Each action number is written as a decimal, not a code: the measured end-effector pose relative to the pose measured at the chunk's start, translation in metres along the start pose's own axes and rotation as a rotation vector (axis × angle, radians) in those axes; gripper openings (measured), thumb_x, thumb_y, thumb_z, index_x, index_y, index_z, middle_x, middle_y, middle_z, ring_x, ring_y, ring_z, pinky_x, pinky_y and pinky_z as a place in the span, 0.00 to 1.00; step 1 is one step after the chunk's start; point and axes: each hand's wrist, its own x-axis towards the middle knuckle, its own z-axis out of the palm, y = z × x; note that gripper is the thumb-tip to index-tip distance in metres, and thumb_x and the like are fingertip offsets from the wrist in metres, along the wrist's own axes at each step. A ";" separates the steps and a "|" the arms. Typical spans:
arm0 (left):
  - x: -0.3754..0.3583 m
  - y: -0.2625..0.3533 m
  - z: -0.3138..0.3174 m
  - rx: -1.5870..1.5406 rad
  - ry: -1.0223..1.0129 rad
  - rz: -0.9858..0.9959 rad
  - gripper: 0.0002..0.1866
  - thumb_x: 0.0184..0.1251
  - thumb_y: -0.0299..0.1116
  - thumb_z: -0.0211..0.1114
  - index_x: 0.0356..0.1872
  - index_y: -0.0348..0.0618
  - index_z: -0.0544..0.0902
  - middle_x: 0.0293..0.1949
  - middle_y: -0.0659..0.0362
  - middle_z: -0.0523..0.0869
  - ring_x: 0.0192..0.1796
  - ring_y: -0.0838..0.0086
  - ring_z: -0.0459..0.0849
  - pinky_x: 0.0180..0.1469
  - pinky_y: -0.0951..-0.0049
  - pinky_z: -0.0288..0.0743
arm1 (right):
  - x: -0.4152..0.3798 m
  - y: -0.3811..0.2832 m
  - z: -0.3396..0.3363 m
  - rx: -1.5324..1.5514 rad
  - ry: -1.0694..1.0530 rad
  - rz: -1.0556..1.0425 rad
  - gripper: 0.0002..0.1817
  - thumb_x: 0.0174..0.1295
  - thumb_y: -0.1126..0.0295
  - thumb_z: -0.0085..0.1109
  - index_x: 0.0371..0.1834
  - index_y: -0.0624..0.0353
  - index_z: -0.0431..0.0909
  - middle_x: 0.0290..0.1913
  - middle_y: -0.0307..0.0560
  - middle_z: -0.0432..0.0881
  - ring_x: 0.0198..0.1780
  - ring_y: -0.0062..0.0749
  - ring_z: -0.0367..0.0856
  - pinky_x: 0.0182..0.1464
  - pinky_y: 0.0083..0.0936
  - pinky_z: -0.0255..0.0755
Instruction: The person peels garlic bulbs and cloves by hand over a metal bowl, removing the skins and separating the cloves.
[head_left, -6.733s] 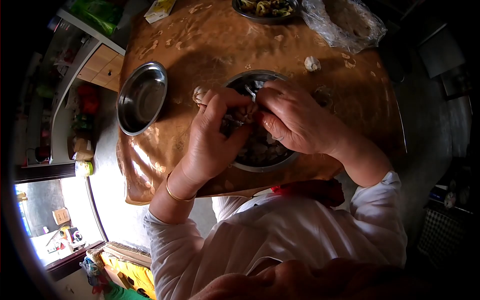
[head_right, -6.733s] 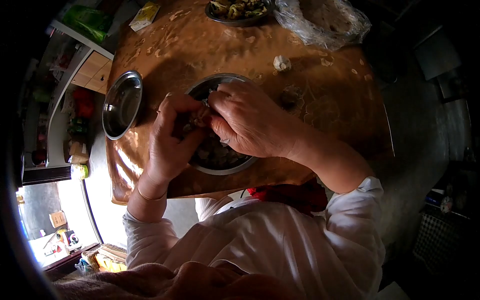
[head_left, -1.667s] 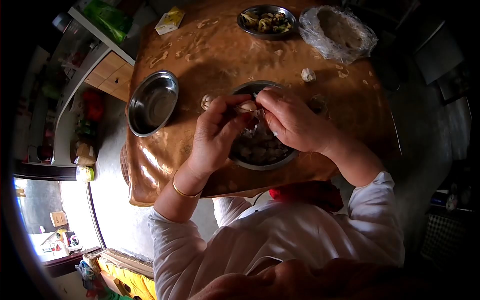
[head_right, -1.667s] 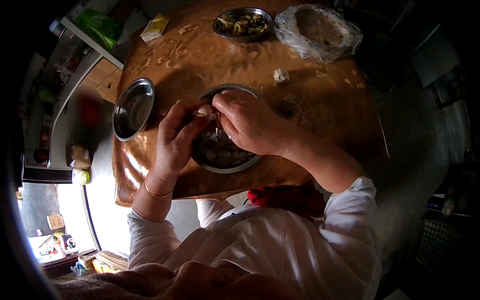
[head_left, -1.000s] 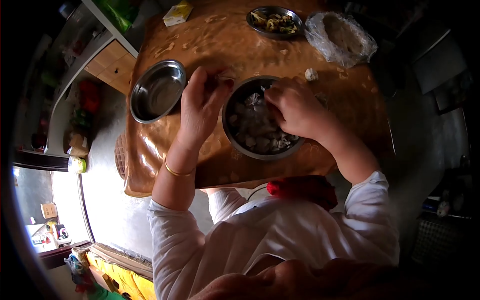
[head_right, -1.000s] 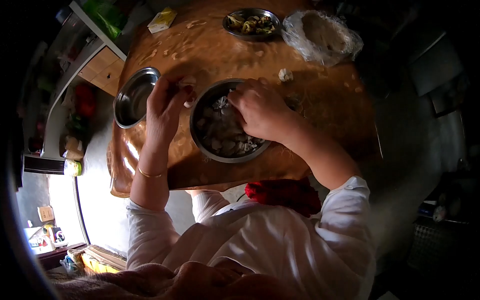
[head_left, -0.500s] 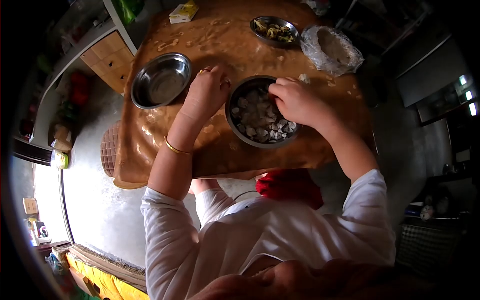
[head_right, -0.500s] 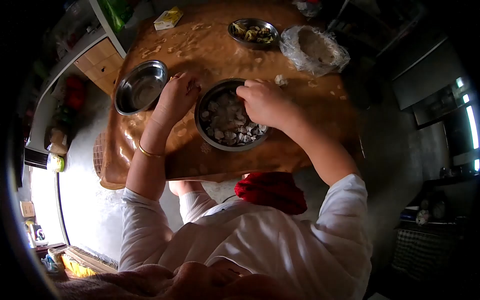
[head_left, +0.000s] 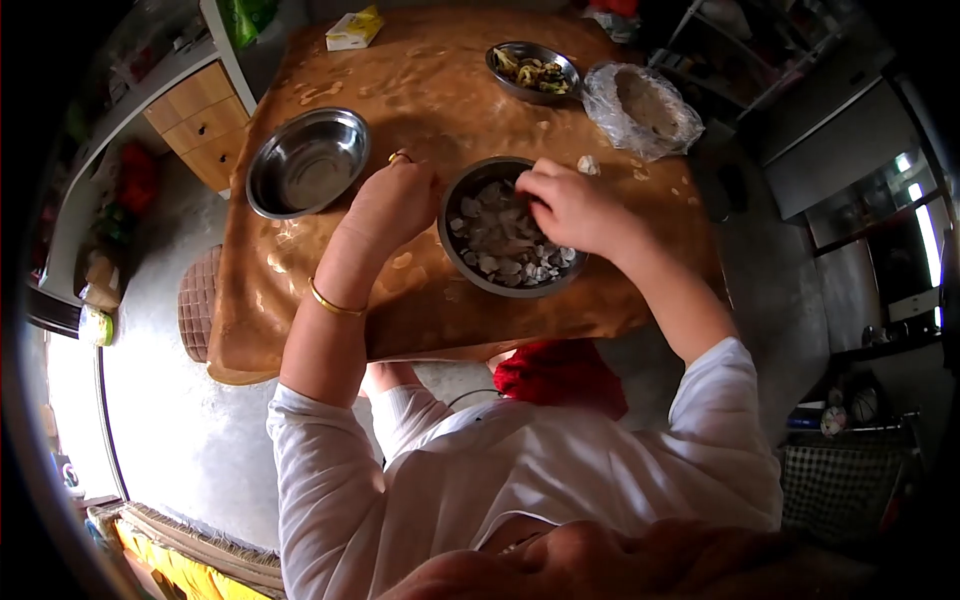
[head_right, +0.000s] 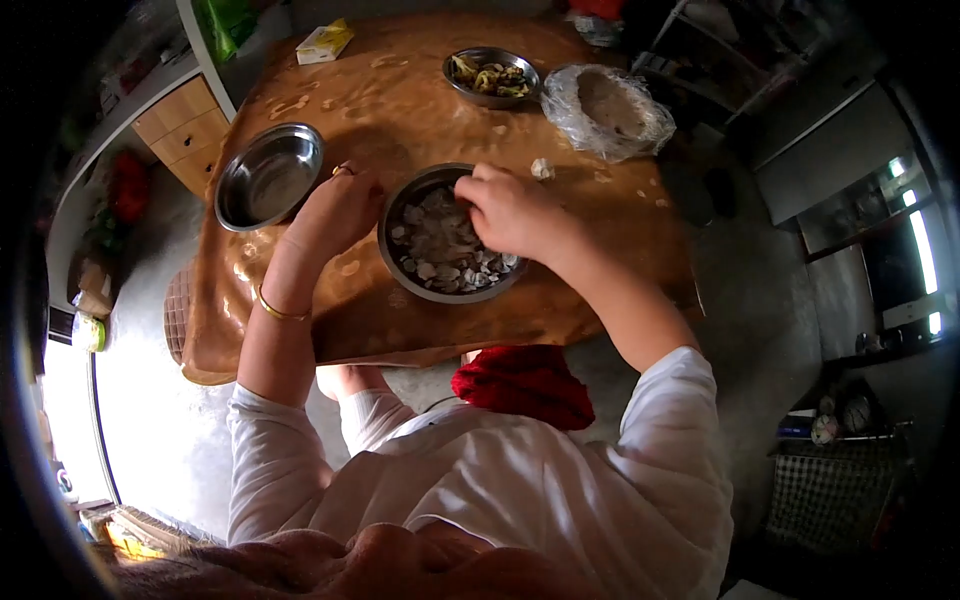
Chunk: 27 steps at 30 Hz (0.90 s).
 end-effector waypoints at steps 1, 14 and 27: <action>-0.001 -0.001 0.000 0.002 0.005 0.016 0.10 0.63 0.32 0.61 0.38 0.35 0.82 0.38 0.41 0.84 0.47 0.50 0.82 0.48 0.57 0.79 | -0.003 0.002 0.005 -0.029 0.005 -0.036 0.10 0.59 0.77 0.57 0.44 0.59 0.78 0.45 0.49 0.77 0.44 0.47 0.81 0.45 0.37 0.76; -0.005 0.002 -0.003 0.099 0.043 -0.058 0.11 0.64 0.30 0.59 0.44 0.37 0.72 0.46 0.44 0.82 0.50 0.52 0.83 0.50 0.59 0.79 | 0.001 0.040 -0.039 0.424 0.140 0.181 0.09 0.63 0.80 0.55 0.45 0.61 0.79 0.47 0.51 0.80 0.42 0.32 0.84 0.44 0.23 0.78; -0.002 0.023 -0.008 -0.194 0.268 0.043 0.08 0.60 0.24 0.63 0.39 0.36 0.77 0.39 0.46 0.80 0.42 0.49 0.82 0.41 0.59 0.77 | 0.003 0.107 -0.010 -0.062 -0.123 0.419 0.17 0.59 0.75 0.59 0.53 0.53 0.76 0.57 0.54 0.73 0.55 0.49 0.78 0.54 0.37 0.74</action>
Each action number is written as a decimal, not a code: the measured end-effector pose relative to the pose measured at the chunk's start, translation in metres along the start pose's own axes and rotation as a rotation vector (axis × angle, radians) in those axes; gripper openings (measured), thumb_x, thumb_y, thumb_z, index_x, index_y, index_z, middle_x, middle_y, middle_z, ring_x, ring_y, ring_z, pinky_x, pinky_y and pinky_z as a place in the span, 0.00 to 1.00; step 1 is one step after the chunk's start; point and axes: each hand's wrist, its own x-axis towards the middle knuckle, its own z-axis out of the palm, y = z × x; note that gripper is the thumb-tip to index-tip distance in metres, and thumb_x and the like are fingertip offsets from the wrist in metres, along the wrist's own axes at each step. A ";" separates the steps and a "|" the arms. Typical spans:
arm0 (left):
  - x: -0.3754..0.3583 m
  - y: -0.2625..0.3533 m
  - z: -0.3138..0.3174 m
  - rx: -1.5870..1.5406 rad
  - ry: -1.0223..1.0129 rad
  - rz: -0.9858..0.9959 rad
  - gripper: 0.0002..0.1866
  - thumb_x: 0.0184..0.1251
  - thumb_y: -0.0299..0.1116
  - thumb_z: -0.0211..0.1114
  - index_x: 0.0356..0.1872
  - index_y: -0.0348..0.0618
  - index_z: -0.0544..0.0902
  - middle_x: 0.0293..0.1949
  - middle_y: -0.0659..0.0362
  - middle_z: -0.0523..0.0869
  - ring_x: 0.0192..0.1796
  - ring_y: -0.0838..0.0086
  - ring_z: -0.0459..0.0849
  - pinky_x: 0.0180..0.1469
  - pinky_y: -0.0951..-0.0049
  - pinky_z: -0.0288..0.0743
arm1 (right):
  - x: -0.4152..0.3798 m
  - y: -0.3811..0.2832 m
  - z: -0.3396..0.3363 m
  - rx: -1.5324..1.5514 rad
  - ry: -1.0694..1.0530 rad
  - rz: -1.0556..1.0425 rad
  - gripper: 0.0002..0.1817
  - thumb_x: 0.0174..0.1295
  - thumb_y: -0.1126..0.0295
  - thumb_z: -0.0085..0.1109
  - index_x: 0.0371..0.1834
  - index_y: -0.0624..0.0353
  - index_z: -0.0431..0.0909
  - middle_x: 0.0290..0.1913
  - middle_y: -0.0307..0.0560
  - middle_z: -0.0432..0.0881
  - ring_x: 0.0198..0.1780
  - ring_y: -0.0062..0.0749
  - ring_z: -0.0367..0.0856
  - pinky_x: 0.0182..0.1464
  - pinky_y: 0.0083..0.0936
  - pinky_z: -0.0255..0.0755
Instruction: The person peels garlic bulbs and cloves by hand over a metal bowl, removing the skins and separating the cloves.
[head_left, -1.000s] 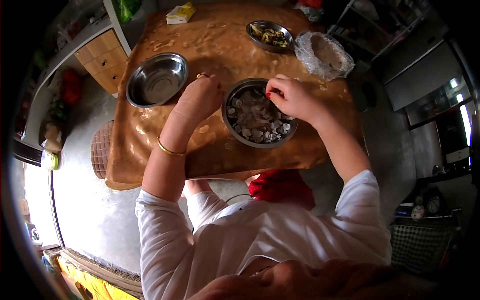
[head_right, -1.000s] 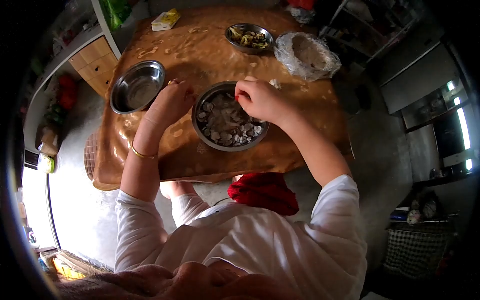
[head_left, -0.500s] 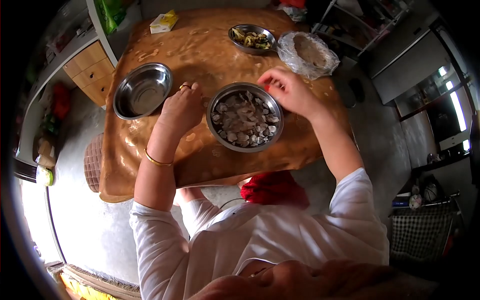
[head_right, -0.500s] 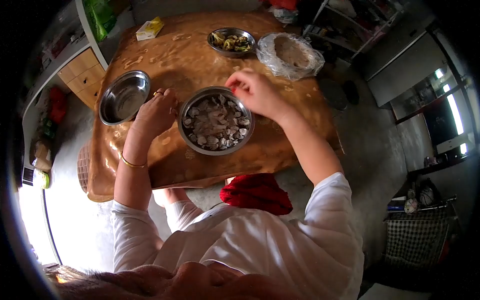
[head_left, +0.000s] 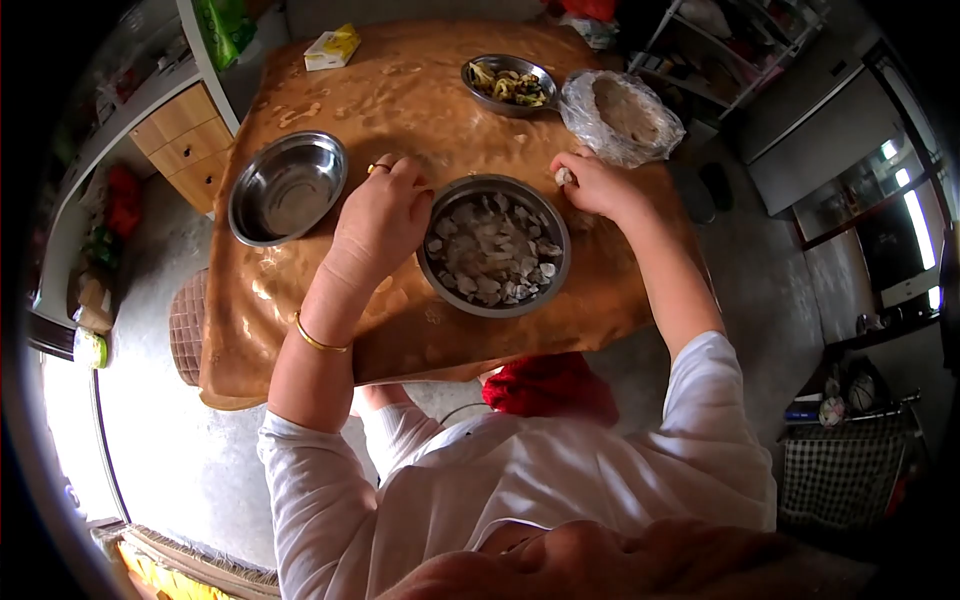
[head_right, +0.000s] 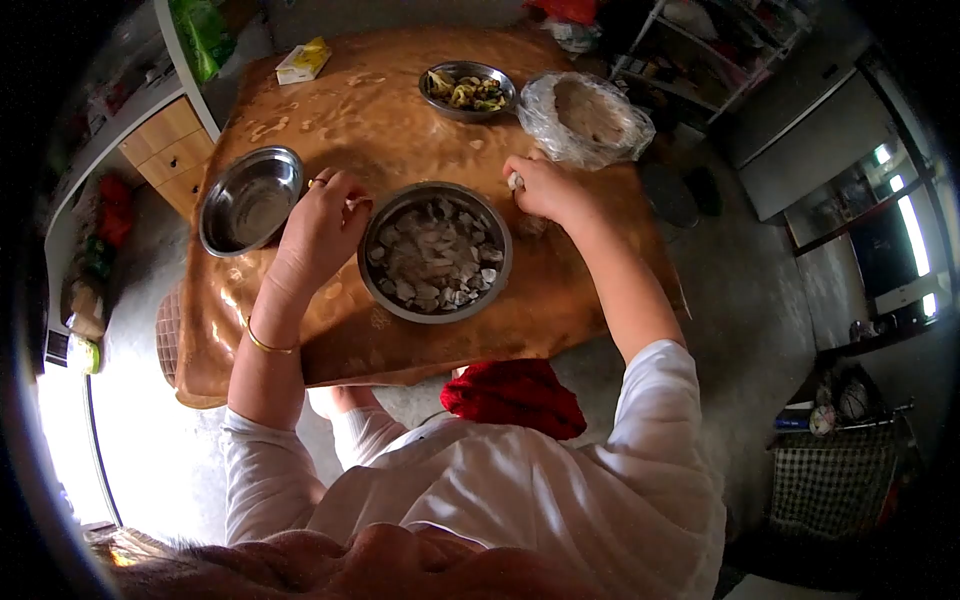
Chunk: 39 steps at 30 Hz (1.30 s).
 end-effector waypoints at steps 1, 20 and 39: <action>-0.001 0.003 0.001 -0.055 0.005 0.032 0.07 0.60 0.23 0.63 0.39 0.36 0.78 0.39 0.46 0.80 0.41 0.49 0.81 0.41 0.59 0.77 | 0.002 0.000 0.002 -0.003 0.013 -0.011 0.17 0.59 0.75 0.58 0.53 0.53 0.76 0.56 0.54 0.74 0.54 0.48 0.78 0.54 0.36 0.74; -0.008 0.027 0.005 -0.504 -0.117 0.259 0.24 0.62 0.25 0.68 0.59 0.36 0.73 0.49 0.53 0.77 0.46 0.68 0.77 0.50 0.71 0.74 | -0.042 -0.094 0.011 1.787 -0.430 -0.115 0.12 0.71 0.70 0.49 0.55 0.57 0.71 0.48 0.43 0.78 0.46 0.27 0.78 0.47 0.25 0.74; -0.015 0.030 0.020 -1.060 -0.280 -0.198 0.23 0.64 0.16 0.63 0.60 0.34 0.71 0.50 0.57 0.81 0.53 0.76 0.81 0.57 0.74 0.77 | -0.051 -0.107 0.003 0.894 0.137 -0.501 0.11 0.64 0.80 0.57 0.48 0.65 0.69 0.34 0.49 0.79 0.35 0.29 0.79 0.40 0.27 0.73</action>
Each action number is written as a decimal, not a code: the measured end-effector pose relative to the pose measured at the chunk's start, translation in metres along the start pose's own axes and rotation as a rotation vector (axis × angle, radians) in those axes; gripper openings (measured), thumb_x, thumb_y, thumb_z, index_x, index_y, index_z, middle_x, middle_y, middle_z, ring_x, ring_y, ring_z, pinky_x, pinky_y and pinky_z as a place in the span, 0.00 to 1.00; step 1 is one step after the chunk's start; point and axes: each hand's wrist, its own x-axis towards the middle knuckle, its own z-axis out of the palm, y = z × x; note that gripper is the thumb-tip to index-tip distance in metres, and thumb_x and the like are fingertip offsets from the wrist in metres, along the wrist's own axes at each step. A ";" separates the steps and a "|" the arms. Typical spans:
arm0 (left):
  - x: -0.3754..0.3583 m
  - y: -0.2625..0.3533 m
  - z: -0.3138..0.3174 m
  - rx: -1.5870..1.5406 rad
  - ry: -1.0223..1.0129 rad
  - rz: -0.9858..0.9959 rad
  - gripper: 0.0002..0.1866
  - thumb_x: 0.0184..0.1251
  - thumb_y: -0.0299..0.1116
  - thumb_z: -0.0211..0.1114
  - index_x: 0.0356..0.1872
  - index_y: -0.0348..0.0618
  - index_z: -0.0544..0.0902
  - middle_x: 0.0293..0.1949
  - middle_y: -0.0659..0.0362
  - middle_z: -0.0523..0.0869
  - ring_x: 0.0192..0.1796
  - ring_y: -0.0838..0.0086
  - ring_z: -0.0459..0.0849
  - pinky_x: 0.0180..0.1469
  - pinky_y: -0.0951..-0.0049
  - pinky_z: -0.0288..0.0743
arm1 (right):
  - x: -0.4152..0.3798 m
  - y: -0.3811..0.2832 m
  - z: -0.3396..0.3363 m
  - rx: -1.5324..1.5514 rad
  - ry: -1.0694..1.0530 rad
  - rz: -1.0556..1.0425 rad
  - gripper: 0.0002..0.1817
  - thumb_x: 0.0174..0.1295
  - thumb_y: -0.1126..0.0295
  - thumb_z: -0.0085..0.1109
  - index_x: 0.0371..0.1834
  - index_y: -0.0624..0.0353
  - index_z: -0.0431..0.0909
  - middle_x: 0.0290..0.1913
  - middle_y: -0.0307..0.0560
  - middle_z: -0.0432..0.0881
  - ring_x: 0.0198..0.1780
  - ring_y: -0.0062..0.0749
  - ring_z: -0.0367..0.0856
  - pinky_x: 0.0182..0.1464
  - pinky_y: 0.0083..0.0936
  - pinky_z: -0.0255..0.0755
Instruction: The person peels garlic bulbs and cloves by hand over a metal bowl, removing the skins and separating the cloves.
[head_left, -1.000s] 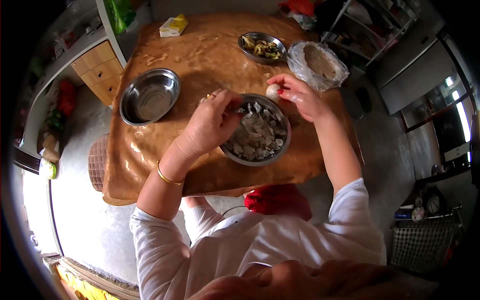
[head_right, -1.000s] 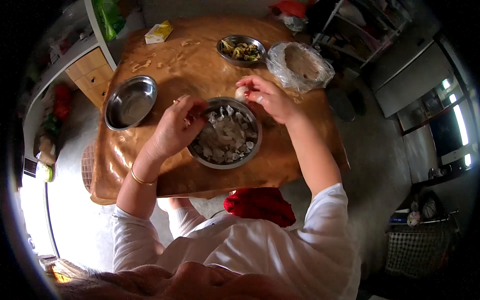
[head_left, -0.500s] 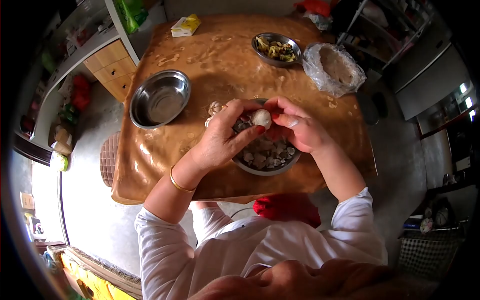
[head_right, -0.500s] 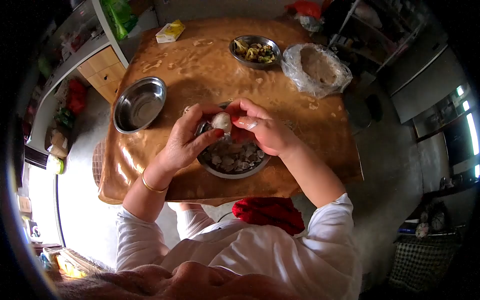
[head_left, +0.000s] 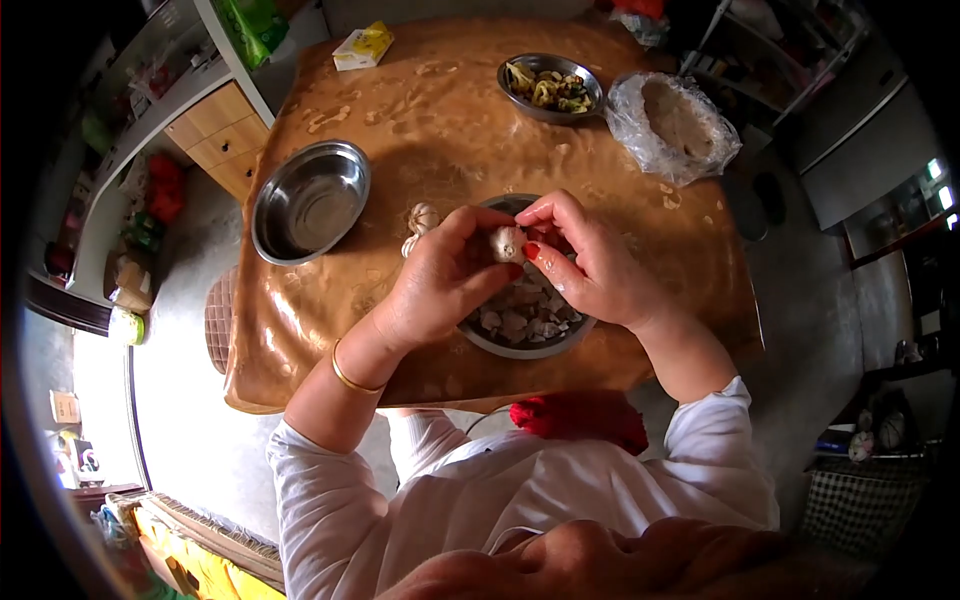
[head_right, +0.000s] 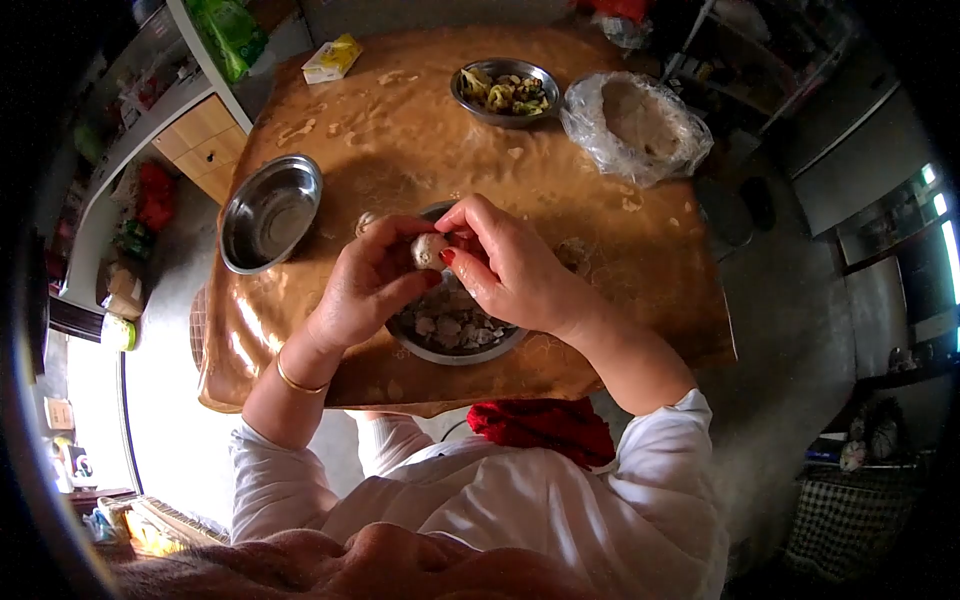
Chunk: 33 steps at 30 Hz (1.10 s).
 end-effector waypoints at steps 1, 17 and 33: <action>0.000 0.000 0.000 0.022 0.000 -0.002 0.23 0.64 0.16 0.63 0.60 0.34 0.71 0.50 0.56 0.81 0.52 0.76 0.81 0.56 0.74 0.77 | -0.002 0.001 0.001 0.000 0.018 -0.015 0.11 0.64 0.80 0.57 0.47 0.65 0.69 0.34 0.50 0.79 0.35 0.31 0.80 0.40 0.28 0.73; -0.003 -0.006 0.008 0.226 0.142 -0.034 0.21 0.60 0.18 0.68 0.55 0.33 0.74 0.46 0.57 0.82 0.48 0.78 0.81 0.52 0.75 0.78 | -0.010 0.008 0.009 -0.269 0.048 -0.108 0.07 0.64 0.80 0.55 0.42 0.64 0.68 0.34 0.59 0.79 0.36 0.57 0.80 0.37 0.41 0.73; -0.005 -0.017 0.009 0.332 0.197 0.023 0.20 0.56 0.22 0.72 0.50 0.33 0.76 0.41 0.55 0.83 0.39 0.76 0.84 0.42 0.75 0.80 | -0.010 0.008 0.003 -0.321 -0.045 -0.195 0.09 0.61 0.82 0.54 0.43 0.64 0.66 0.37 0.60 0.79 0.39 0.58 0.81 0.38 0.43 0.74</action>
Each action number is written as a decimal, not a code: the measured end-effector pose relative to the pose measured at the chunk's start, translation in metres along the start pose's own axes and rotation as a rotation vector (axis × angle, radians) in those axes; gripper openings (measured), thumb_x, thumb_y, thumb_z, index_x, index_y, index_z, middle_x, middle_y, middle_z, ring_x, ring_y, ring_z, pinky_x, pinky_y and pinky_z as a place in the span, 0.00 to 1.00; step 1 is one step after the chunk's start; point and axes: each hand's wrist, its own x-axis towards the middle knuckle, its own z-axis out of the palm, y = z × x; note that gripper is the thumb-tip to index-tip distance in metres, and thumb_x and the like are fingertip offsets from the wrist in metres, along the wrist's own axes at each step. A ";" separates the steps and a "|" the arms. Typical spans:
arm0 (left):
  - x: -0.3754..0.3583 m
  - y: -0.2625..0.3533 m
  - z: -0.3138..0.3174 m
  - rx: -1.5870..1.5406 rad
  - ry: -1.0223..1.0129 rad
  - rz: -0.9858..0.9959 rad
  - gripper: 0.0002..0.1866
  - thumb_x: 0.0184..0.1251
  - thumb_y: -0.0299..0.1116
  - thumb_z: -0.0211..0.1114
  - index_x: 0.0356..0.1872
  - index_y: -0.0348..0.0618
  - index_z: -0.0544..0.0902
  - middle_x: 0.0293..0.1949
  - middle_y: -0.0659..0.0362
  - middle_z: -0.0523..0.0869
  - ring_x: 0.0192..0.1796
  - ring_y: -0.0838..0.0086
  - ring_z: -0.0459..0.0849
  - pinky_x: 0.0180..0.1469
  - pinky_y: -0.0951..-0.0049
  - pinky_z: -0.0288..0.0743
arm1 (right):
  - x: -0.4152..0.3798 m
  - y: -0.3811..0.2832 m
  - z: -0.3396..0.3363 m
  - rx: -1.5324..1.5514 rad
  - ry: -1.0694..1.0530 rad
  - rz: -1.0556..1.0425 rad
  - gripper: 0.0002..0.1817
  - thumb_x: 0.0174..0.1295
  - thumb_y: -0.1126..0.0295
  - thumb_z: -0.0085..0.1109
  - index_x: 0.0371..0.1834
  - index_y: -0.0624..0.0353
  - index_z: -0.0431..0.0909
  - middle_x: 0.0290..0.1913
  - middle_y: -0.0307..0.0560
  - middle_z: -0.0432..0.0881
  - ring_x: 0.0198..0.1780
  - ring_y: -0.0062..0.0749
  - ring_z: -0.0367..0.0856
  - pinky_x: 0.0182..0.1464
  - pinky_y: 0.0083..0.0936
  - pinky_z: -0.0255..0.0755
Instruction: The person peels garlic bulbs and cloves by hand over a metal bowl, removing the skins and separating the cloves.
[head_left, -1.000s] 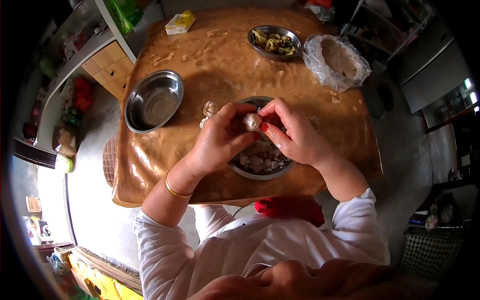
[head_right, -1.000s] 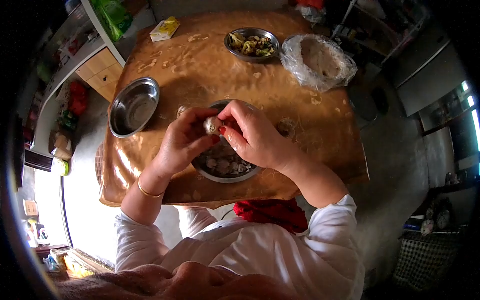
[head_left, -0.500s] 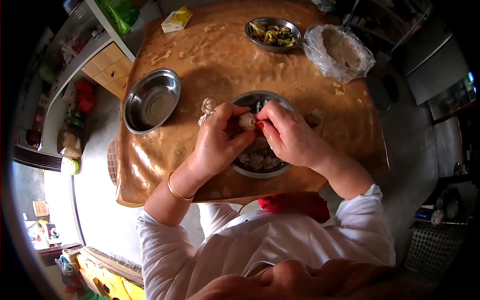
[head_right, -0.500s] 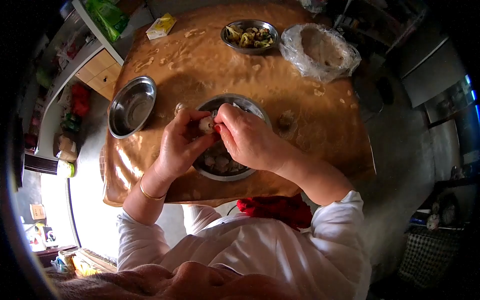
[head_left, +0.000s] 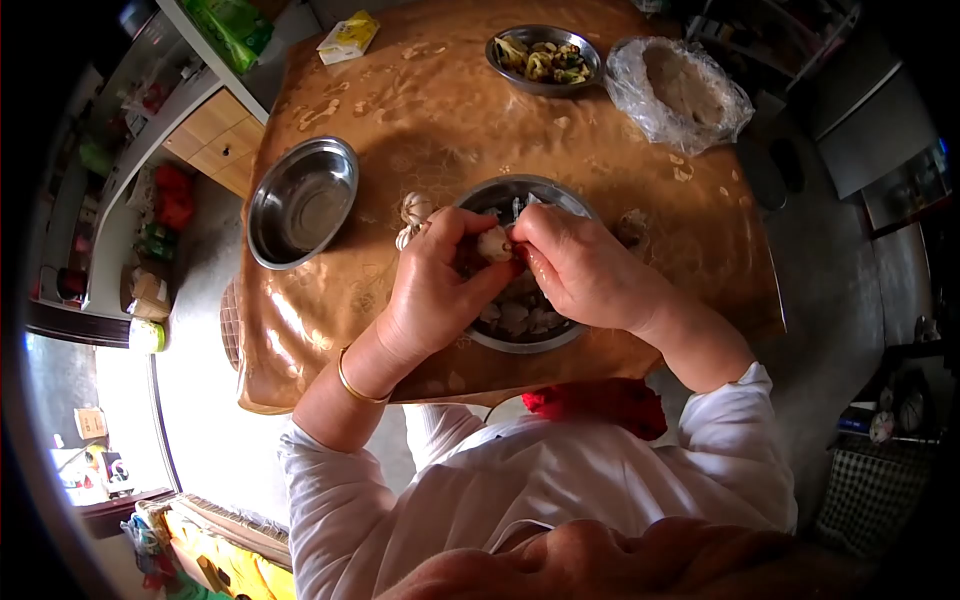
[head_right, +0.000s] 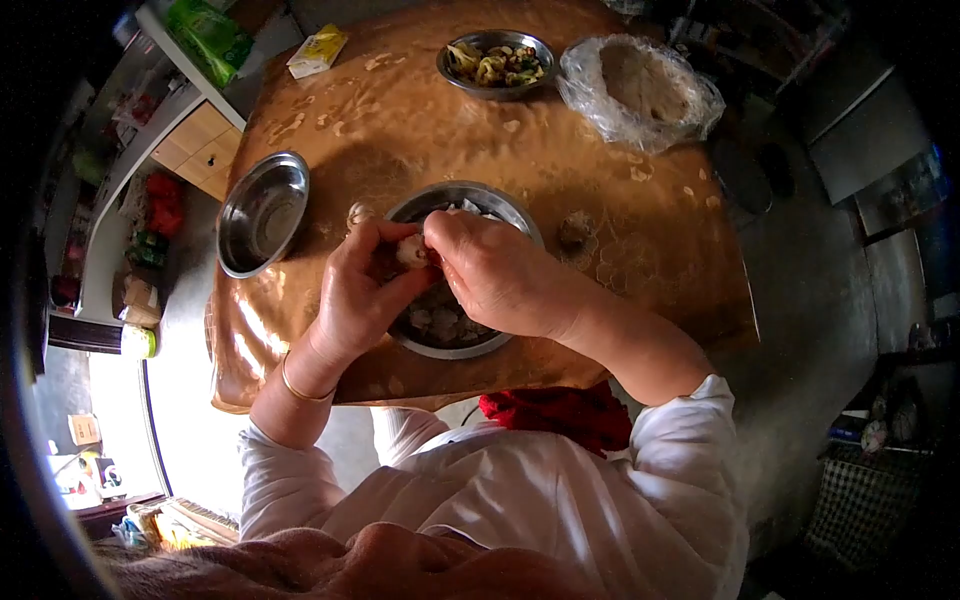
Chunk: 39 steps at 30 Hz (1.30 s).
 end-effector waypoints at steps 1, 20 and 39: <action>0.000 -0.002 0.000 0.065 0.009 0.029 0.20 0.56 0.23 0.72 0.49 0.33 0.77 0.40 0.54 0.82 0.38 0.75 0.84 0.41 0.75 0.80 | -0.001 0.000 0.000 -0.022 -0.007 0.003 0.10 0.60 0.82 0.54 0.43 0.65 0.66 0.37 0.60 0.79 0.39 0.58 0.81 0.38 0.43 0.75; -0.001 0.022 -0.003 -0.152 -0.162 -0.112 0.24 0.61 0.17 0.65 0.59 0.36 0.75 0.46 0.59 0.83 0.48 0.77 0.81 0.51 0.77 0.77 | 0.000 0.008 -0.003 0.013 0.080 0.096 0.09 0.61 0.82 0.53 0.40 0.63 0.64 0.31 0.60 0.77 0.36 0.62 0.79 0.35 0.45 0.73; 0.002 0.021 -0.003 -0.110 -0.114 -0.124 0.22 0.62 0.13 0.59 0.59 0.34 0.73 0.47 0.56 0.83 0.48 0.77 0.82 0.52 0.76 0.78 | -0.007 0.016 -0.007 -0.065 -0.079 0.060 0.14 0.55 0.83 0.56 0.44 0.65 0.67 0.37 0.61 0.79 0.39 0.59 0.81 0.39 0.44 0.74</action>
